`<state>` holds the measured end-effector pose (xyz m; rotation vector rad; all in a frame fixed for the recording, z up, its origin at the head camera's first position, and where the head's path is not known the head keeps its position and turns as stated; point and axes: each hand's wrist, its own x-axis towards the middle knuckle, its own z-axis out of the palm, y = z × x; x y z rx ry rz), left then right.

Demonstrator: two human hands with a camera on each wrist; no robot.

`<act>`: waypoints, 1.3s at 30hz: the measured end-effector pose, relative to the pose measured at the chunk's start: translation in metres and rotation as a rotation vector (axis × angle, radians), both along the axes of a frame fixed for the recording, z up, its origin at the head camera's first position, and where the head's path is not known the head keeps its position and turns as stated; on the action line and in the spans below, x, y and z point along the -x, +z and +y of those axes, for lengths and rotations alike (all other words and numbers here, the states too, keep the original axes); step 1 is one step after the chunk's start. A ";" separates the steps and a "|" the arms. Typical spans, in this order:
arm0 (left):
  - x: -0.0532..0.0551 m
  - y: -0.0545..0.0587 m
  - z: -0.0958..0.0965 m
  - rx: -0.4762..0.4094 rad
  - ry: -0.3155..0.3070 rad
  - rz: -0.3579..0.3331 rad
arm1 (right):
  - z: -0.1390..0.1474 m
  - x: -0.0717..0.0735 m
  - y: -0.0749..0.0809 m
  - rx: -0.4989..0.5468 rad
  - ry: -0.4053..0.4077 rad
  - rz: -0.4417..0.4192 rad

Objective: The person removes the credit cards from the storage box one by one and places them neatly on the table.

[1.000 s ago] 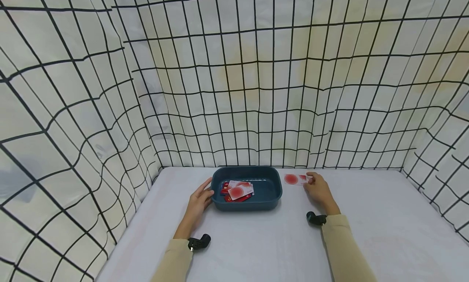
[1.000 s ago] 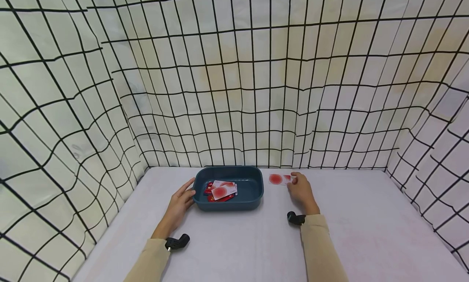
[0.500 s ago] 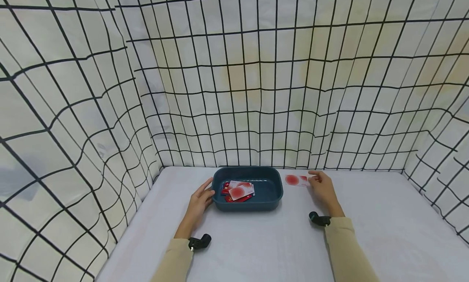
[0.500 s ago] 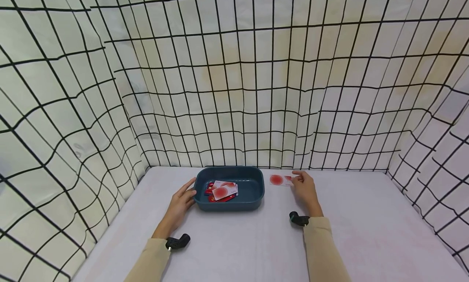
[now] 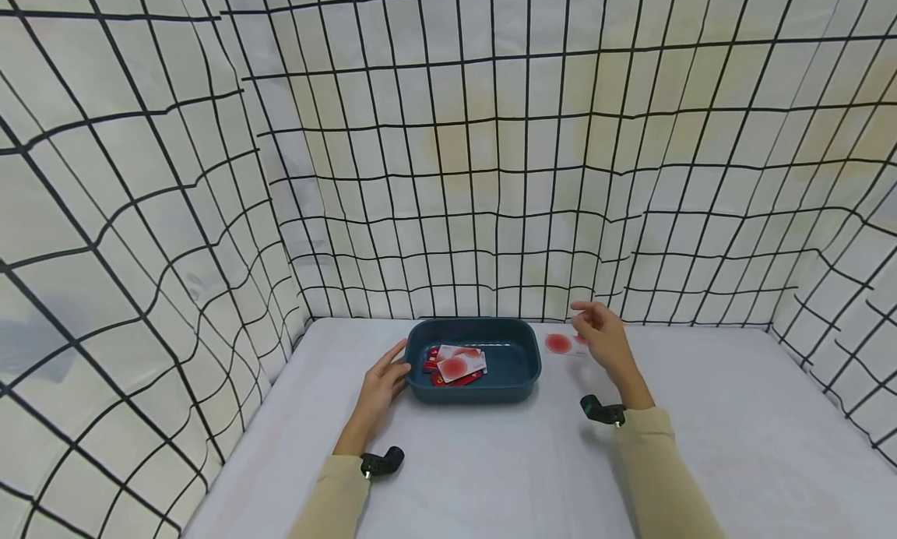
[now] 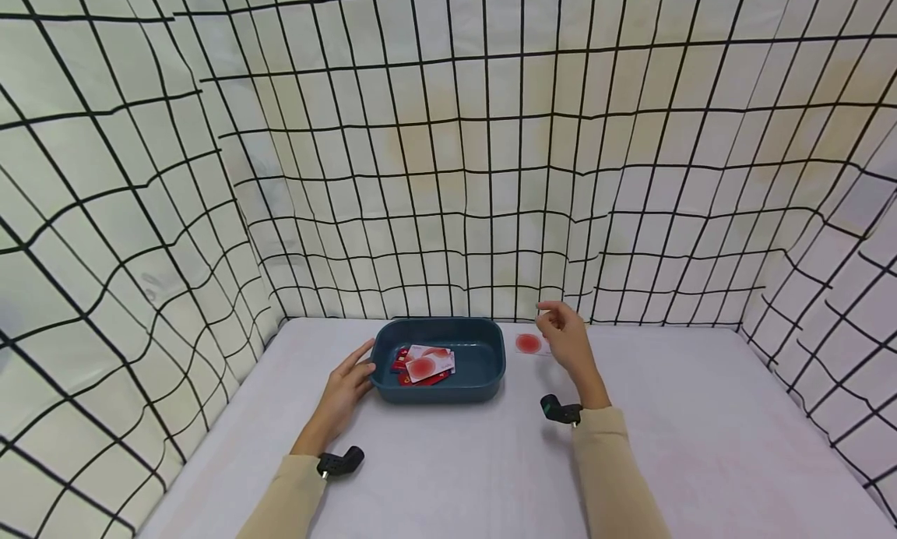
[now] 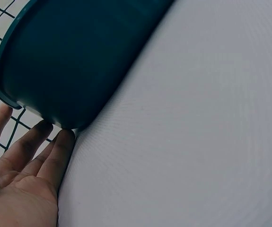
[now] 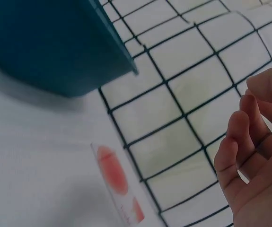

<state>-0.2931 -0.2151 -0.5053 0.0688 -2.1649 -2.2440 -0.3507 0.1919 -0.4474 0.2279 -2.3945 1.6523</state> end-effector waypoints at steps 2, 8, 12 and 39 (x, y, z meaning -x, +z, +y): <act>0.000 0.000 0.000 0.004 -0.001 0.001 | -0.007 -0.003 0.006 -0.006 0.032 0.023; 0.000 0.000 0.000 0.011 0.006 0.009 | -0.030 -0.010 0.015 -0.054 0.111 0.090; -0.001 0.000 -0.001 0.015 0.013 0.010 | -0.048 -0.015 0.017 -0.068 0.182 0.124; 0.002 -0.001 0.000 -0.007 0.018 0.003 | -0.139 -0.026 -0.009 -0.215 0.429 0.046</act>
